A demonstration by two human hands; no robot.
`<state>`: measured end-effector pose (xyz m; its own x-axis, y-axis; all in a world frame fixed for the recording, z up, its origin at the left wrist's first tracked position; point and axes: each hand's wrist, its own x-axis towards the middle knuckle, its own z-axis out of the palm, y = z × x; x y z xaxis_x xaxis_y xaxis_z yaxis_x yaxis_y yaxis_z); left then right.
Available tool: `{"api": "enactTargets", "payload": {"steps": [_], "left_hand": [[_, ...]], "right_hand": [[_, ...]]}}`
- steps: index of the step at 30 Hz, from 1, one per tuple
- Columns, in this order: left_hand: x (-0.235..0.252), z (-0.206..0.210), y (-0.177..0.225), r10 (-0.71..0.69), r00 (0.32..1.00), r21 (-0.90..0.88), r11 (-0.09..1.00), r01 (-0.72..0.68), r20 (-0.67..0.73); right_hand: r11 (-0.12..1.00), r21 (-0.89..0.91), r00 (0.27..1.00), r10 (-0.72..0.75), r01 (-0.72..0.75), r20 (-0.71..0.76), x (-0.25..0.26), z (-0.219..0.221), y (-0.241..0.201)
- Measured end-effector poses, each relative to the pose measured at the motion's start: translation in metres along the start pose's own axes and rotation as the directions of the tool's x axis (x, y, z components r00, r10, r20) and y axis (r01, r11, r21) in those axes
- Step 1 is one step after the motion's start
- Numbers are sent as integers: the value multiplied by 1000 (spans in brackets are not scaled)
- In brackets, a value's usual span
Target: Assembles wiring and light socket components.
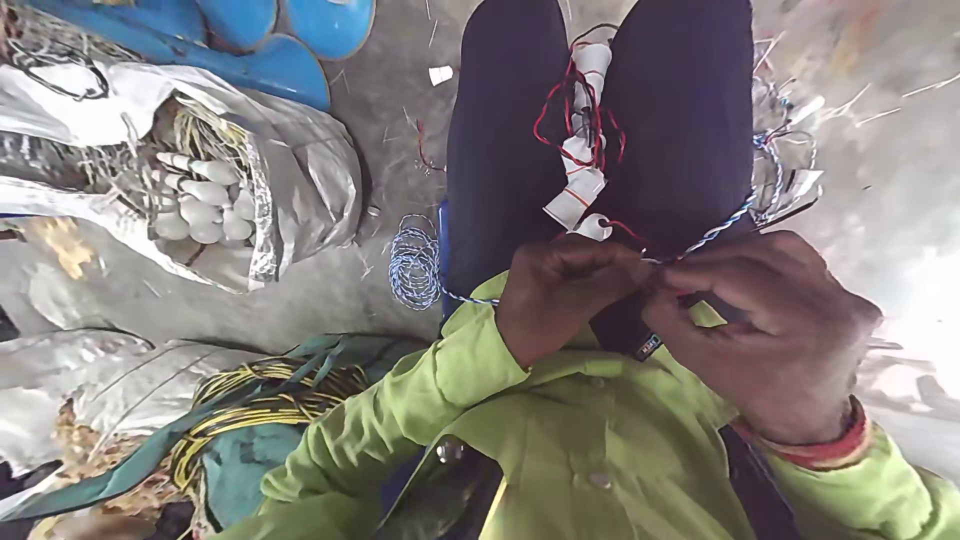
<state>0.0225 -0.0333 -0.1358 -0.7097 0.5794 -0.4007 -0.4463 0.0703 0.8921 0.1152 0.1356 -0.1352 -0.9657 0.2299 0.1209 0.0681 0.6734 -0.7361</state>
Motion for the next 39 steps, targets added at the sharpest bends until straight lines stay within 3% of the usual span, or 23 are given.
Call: {"api": "enactTargets", "payload": {"steps": [9, 17, 20, 27, 31, 35, 39], "left_hand": [[2, -2, -2, 117, 993, 89, 989, -115, -19], [0, -5, -8, 178, 984, 216, 960, -179, 27], [3, -6, -6, 231, 971, 237, 941, -240, 66], [-2, -9, -3, 117, 992, 201, 972, -124, 47], [-2, -8, -4, 93, 996, 198, 976, -94, 12], [-1, -9, -4, 158, 987, 242, 957, -161, 31], [-4, -10, -6, 284, 958, 412, 869, -275, 41]], "right_hand": [[994, -85, 997, -70, 67, -29, -1, 4, -3], [978, 202, 989, 27, -57, 148, 5, -10, 9], [979, 194, 991, 30, -56, 130, 6, -9, 10], [994, 111, 1000, 6, -5, -8, 2, -1, 3], [994, 95, 998, 58, -56, -21, 3, 4, -1], [984, 138, 993, 114, -114, 7, 6, 5, -1], [984, 109, 990, 140, -142, 24, 6, 7, -4]]}}
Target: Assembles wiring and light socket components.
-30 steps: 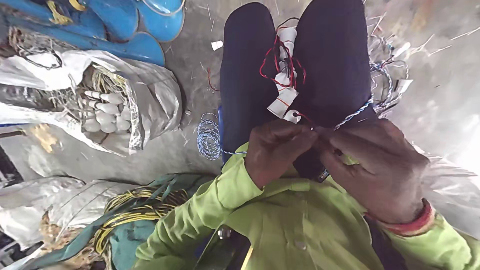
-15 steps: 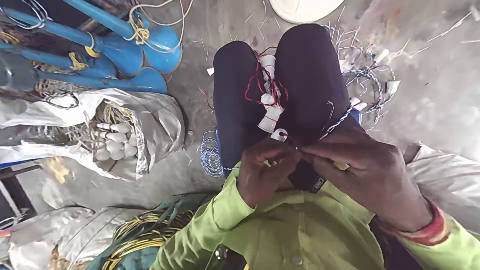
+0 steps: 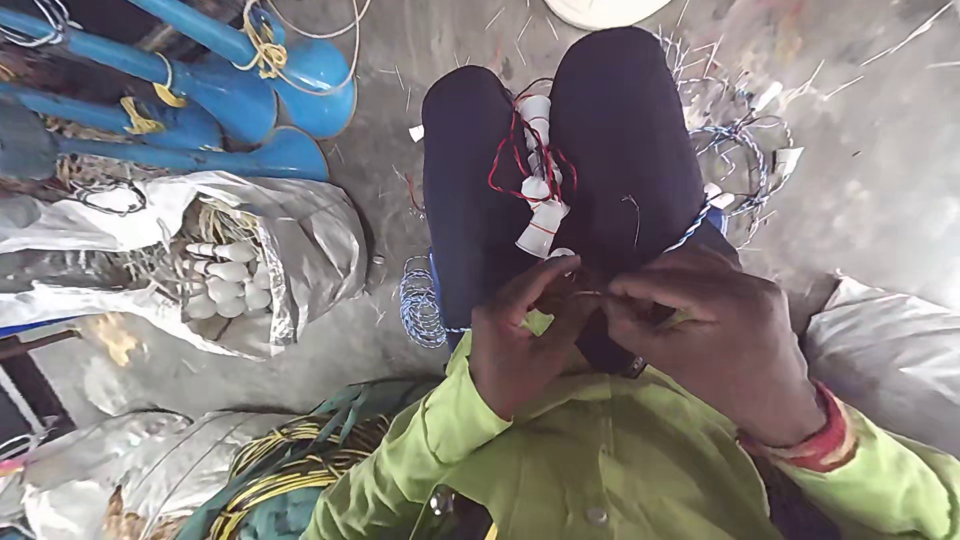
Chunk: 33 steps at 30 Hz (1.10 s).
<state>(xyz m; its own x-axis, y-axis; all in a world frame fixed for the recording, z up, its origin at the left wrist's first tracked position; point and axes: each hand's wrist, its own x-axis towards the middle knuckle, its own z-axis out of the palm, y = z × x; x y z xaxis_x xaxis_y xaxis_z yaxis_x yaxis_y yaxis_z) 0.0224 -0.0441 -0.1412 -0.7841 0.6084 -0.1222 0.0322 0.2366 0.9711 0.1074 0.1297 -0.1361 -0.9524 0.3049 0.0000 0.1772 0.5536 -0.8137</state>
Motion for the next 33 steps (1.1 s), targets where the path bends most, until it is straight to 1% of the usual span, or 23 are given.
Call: {"api": "enactTargets", "payload": {"steps": [2, 4, 6, 8, 10, 13, 18, 21, 26, 30, 33], "left_hand": [[-2, 2, -1, 103, 994, 165, 982, -94, -46], [-5, 4, -3, 220, 974, 302, 934, -192, -60], [-5, 3, -3, 311, 950, 392, 877, -279, -19], [-3, 0, -1, 351, 935, 445, 831, -334, 47], [-2, -2, 1, 353, 931, 466, 812, -352, 90], [-4, -3, 0, 363, 926, 466, 805, -367, 101], [-6, -2, -3, 371, 925, 444, 818, -365, 78], [-3, -3, -4, 378, 923, 447, 816, -366, 66], [-2, -4, 0, 333, 937, 485, 806, -339, 102], [-4, -3, 2, 314, 936, 536, 768, -350, 161], [-2, -2, 8, 273, 940, 607, 718, -341, 206]], "right_hand": [[999, 7, 999, 36, -36, 12, 0, 1, 0], [997, 43, 998, 57, -58, 22, 0, 1, -1], [995, 73, 998, 63, -64, 18, 2, 1, -1], [996, 64, 998, 55, -56, 12, 4, 0, -1], [997, 50, 998, 54, -55, 14, 5, -1, -2], [996, 52, 997, 66, -68, 42, 5, -3, -2], [993, 85, 994, 76, -83, 80, 3, -5, 0], [991, 102, 994, 83, -89, 65, 6, -4, 1], [998, 69, 998, 8, -12, 59, 10, -6, 1], [999, 2, 997, -38, 38, 70, 8, -7, 1], [995, -62, 995, -75, 79, 66, 7, -4, 3]]}}
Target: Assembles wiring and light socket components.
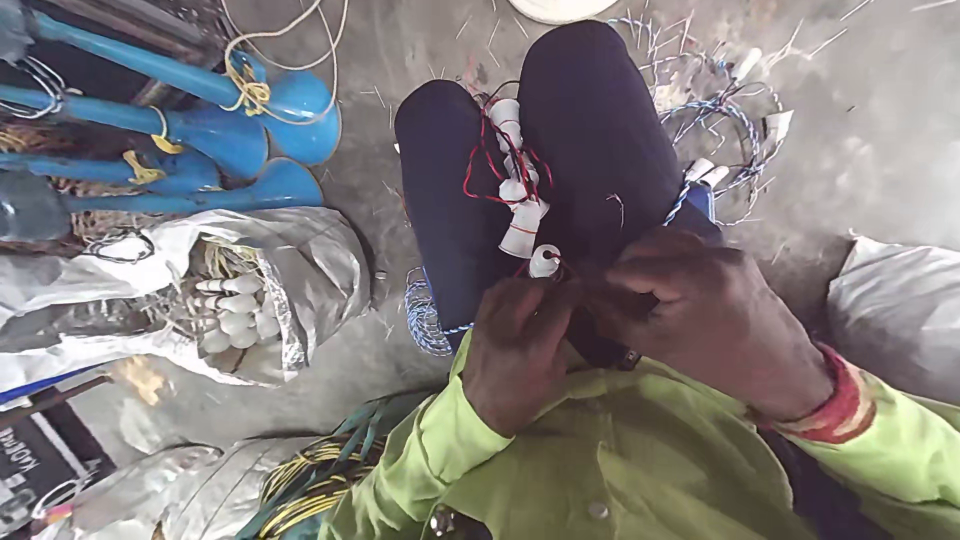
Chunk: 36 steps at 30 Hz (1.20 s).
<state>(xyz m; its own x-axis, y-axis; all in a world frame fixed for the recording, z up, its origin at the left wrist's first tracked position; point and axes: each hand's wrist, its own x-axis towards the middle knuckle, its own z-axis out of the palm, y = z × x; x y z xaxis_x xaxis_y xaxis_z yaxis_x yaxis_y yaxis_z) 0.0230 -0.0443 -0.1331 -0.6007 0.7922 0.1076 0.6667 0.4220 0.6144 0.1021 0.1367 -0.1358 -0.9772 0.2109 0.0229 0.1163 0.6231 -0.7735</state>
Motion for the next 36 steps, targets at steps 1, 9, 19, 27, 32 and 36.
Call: {"api": "enactTargets", "payload": {"steps": [1, 9, 19, 27, 32, 36], "left_hand": [[2, -1, 1, -12, 1000, 26, 1000, 12, 19], [27, -20, -11, -113, 948, -259, 946, 194, 296], [33, -28, -32, -180, 776, -491, 684, 540, 604], [24, -24, -39, -113, 756, -648, 445, 618, 644], [20, -21, -34, -130, 902, -625, 680, 383, 411], [15, -12, -31, 91, 993, -340, 939, -58, 82]], "right_hand": [[999, -29, 1000, -22, 22, -5, 0, 1, 0], [934, -177, 949, -315, 310, -4, 5, -3, 3], [885, -110, 891, -446, 453, 80, 10, -5, 14], [903, -2, 900, -427, 429, 87, 15, -3, 17], [929, 22, 926, -371, 370, 76, 12, -2, 13], [948, 41, 942, -319, 317, 99, 14, 0, 16]]}}
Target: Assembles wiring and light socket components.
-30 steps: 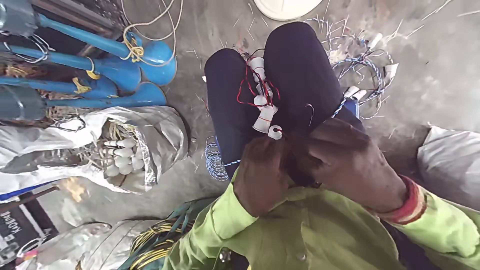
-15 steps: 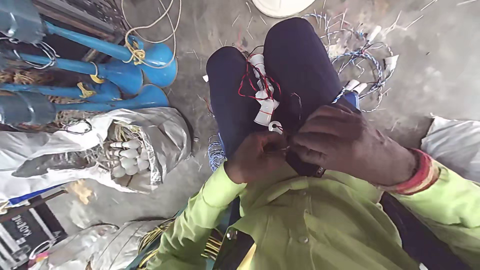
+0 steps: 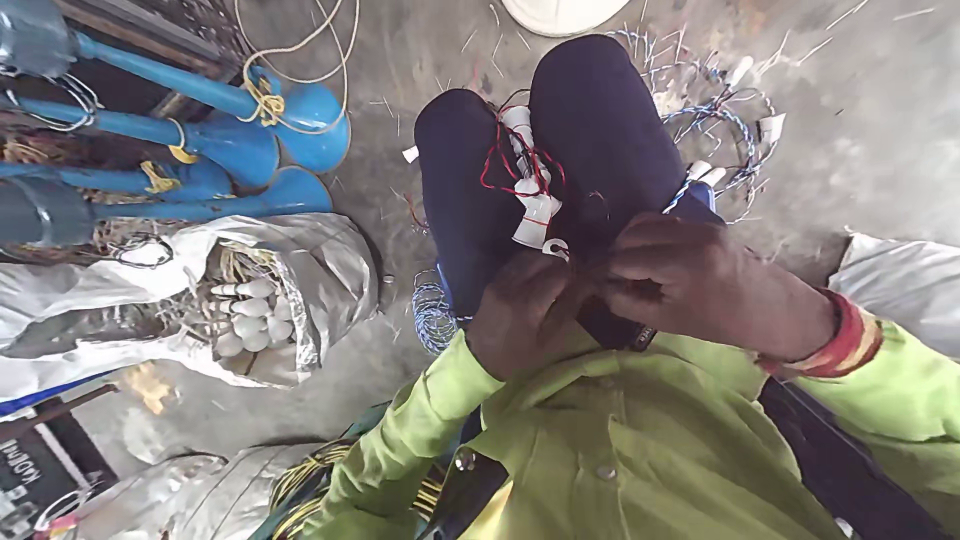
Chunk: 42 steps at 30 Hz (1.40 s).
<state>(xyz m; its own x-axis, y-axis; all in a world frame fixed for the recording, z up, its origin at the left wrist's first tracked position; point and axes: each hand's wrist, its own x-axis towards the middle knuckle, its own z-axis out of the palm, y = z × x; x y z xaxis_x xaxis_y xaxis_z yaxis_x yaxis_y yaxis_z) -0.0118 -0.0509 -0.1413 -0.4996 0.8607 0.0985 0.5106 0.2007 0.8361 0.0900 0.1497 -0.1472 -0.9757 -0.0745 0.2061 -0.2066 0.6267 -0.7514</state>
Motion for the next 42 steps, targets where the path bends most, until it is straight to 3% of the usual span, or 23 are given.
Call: {"api": "enactTargets", "payload": {"steps": [2, 4, 6, 8, 9, 10, 11, 12, 13, 14, 18, 21, 24, 27, 31, 36, 39, 42], "left_hand": [[-3, 6, -4, 167, 985, 172, 973, -156, -49], [-5, 11, -6, 196, 979, 223, 959, -178, -61], [-6, 13, -4, 48, 998, 102, 994, -43, -51], [-4, 13, -2, -244, 970, -184, 952, 243, 18], [-2, 12, -2, -402, 910, -359, 838, 411, 104], [0, 11, -3, -518, 826, -521, 653, 550, 222], [4, 10, -3, -583, 734, -618, 447, 647, 347], [7, 9, -3, -606, 671, -653, 307, 693, 427], [8, 8, -3, -607, 649, -657, 260, 708, 459], [6, 7, -2, -608, 670, -652, 306, 694, 427], [-1, -1, 1, -480, 875, -520, 734, 437, 60], [-5, -5, 4, -306, 951, -383, 883, 270, -35], [-5, -7, 5, -170, 983, -187, 970, 155, -68], [-1, -8, 10, -90, 995, -8, 996, 90, -33], [5, -10, 15, -87, 995, 134, 988, 81, 40], [6, -18, 8, -194, 957, -92, 972, 217, 214], [10, -27, 3, -229, 914, -344, 873, 345, 335], [8, -28, -1, -272, 881, -543, 705, 456, 387]], "right_hand": [[999, 21, 999, 29, -30, 31, -1, 0, 1], [999, 26, 999, 34, -34, 13, -1, 3, 0], [1000, -9, 998, 4, -5, -56, -1, 7, -5], [993, -104, 991, -72, 60, -111, -3, 12, -8], [983, -151, 985, -121, 102, -122, -4, 14, -8], [974, -180, 979, -161, 138, -123, -6, 15, -8], [966, -205, 975, -187, 160, -119, -7, 15, -8], [963, -216, 975, -191, 164, -112, -7, 15, -7], [970, -202, 981, -159, 134, -114, -8, 15, -8], [983, -169, 988, -94, 73, -121, -8, 15, -9], [985, -5, 976, 169, -172, -136, -6, 6, -9], [969, 31, 964, 246, -244, -105, -6, 2, -10], [965, 33, 961, 262, -260, -88, -4, 1, -11], [966, 32, 963, 258, -256, -78, -4, 0, -13], [983, -2, 979, 184, -185, -90, -3, 2, -13], [984, -80, 987, -161, 159, -18, -4, -1, -8], [965, -93, 969, -247, 245, -10, -3, -5, -1], [971, -84, 974, -224, 223, -3, 1, -7, 3]]}}
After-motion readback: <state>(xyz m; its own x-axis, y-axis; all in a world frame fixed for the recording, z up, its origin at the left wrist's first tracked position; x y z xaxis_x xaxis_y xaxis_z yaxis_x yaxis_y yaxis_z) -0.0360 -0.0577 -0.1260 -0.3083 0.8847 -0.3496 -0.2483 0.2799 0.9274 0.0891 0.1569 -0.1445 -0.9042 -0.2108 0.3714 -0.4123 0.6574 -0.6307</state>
